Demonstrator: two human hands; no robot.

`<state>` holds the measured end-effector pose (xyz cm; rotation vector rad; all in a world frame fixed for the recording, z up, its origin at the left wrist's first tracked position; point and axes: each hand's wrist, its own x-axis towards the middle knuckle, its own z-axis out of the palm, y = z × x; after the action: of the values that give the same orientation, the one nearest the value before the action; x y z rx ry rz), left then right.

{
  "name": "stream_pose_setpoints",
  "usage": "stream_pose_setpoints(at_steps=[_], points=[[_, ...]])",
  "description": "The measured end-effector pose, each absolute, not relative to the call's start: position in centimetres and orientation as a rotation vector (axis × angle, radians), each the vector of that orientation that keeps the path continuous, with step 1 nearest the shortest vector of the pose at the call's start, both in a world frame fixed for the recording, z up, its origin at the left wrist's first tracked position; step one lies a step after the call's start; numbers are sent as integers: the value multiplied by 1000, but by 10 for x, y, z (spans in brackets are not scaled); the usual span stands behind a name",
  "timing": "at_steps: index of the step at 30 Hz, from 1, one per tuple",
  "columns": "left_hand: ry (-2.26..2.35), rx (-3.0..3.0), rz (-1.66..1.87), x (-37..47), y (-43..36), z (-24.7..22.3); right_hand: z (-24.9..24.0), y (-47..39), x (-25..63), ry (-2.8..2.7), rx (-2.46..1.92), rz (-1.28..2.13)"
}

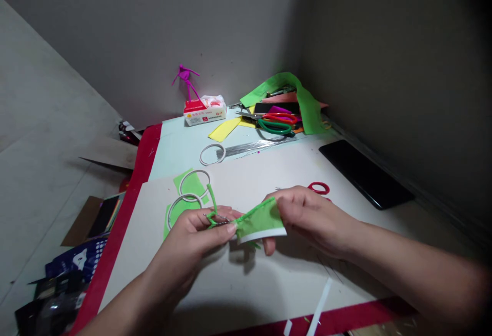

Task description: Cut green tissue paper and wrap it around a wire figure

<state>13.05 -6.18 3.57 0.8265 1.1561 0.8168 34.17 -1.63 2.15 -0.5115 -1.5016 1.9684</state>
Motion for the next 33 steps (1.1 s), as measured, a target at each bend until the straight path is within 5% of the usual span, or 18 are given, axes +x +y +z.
stream_pose_setpoints(at_steps=[7,14,21,33], points=[[1104,689,706,127,-59,34,24,-11,351,-2065,-458,560],[1002,677,722,130,-60,31,14,-19,341,-2346,-438,-180],[1018,667,726,133,-60,30,16,-31,337,-2299,-419,-266],[999,732,658,134,-60,20,14,-30,335,-2270,-598,296]])
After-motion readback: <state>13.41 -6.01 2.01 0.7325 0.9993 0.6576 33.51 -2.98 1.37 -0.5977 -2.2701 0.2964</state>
